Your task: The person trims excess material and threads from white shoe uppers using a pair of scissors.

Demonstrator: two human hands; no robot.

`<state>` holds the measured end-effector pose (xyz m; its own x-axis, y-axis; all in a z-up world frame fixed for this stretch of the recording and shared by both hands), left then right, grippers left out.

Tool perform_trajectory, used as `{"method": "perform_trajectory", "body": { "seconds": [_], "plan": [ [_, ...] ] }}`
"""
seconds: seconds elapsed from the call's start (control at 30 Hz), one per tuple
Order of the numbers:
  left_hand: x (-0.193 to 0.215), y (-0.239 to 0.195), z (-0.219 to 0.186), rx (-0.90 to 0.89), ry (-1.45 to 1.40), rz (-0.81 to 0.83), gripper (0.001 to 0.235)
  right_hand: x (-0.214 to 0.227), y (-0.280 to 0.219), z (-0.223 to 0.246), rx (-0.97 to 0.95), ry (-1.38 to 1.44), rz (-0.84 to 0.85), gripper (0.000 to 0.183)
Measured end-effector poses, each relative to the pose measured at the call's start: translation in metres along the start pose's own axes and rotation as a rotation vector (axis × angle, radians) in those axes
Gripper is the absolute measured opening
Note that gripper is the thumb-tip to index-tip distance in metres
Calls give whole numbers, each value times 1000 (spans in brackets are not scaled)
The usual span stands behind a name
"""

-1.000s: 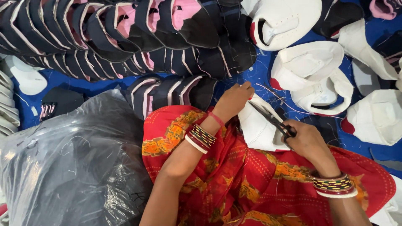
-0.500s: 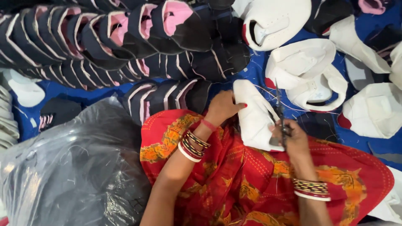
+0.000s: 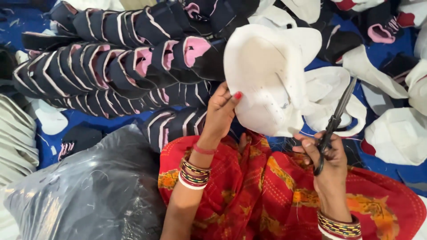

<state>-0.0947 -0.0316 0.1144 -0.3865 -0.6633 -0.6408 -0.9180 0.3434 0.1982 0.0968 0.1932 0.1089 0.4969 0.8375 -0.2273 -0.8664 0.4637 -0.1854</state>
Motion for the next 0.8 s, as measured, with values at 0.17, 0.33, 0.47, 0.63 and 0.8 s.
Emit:
{"method": "perform_trajectory", "body": {
  "seconds": [0.17,0.33,0.47,0.63,0.8],
  "plan": [
    [13,4,-11,-50,-131,-101,42,-17,-4,-3,-1,-115,-48,30],
    [14,3,-21,-82,-206,-133,42,-34,-5,0,134,-159,-68,32],
    [16,2,-22,-61,-242,-174,42,-40,7,-2,94,-128,-92,33],
    [41,2,10,-12,-274,-185,45,-30,32,-36,-76,252,56,45],
    [23,5,-7,70,-246,-89,51,-58,20,-14,-202,485,145,65]
  ]
}}
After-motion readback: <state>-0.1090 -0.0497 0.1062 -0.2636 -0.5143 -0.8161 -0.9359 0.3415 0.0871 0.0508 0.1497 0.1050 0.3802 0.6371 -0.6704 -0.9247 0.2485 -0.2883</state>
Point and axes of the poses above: each hand's wrist, its own y-axis towards the middle knuckle, its own x-axis out of the back of the hand, z = x × y, the point moved 8 cm from there along y, towards the middle knuckle, and after that the axes turned 6 degrees about -x, right-handed, at the moved point
